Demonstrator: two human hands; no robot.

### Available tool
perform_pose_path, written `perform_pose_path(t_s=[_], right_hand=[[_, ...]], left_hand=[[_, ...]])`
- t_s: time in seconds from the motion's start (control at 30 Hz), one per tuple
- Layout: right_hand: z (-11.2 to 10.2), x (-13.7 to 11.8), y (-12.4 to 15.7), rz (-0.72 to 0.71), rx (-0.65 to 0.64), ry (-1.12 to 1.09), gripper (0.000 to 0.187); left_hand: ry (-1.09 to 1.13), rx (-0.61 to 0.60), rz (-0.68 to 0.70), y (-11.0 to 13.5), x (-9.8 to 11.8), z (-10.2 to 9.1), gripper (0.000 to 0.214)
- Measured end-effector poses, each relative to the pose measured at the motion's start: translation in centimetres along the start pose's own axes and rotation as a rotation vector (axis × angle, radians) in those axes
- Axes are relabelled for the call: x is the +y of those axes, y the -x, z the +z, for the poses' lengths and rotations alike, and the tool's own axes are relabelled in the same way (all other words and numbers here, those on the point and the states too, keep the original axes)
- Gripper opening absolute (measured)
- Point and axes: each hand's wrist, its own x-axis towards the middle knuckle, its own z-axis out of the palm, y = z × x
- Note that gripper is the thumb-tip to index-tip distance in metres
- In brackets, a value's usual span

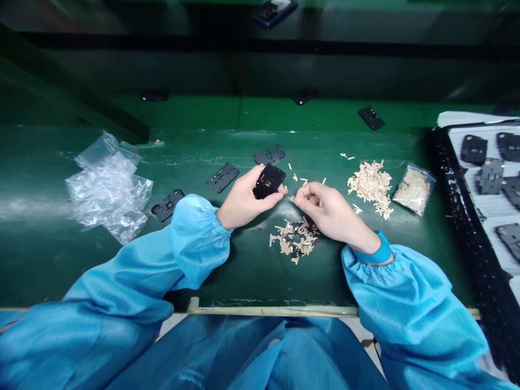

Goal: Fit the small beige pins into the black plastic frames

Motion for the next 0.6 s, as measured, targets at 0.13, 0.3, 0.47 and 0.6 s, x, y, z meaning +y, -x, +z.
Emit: perform_pose_path(t_s=[0.13,0.3,0.47,0.6], right_hand=[[0.4,-0.3,0.0,0.104,-0.014,-0.176,0.04],[0.9,-0.5,0.0,0.099,0.068,-0.246,0.036],[2.0,-0.8,0.1,0.081,0.145,-0.293,0.031],[2.9,-0.8,0.1,0.016,0.227,-0.298,0.027]], left_hand=[[-0.087,-0.033,0.005,0.2,-0.1,0.1,0.029],[-0.172,0.063,-0.018,0.2,-0.1,0.6,0.025],[0.071,0.135,-0.157,0.1,0.9,1.2,0.018],[0.073,0.138,-0.15,0.3,0.8,1.5,0.019]])
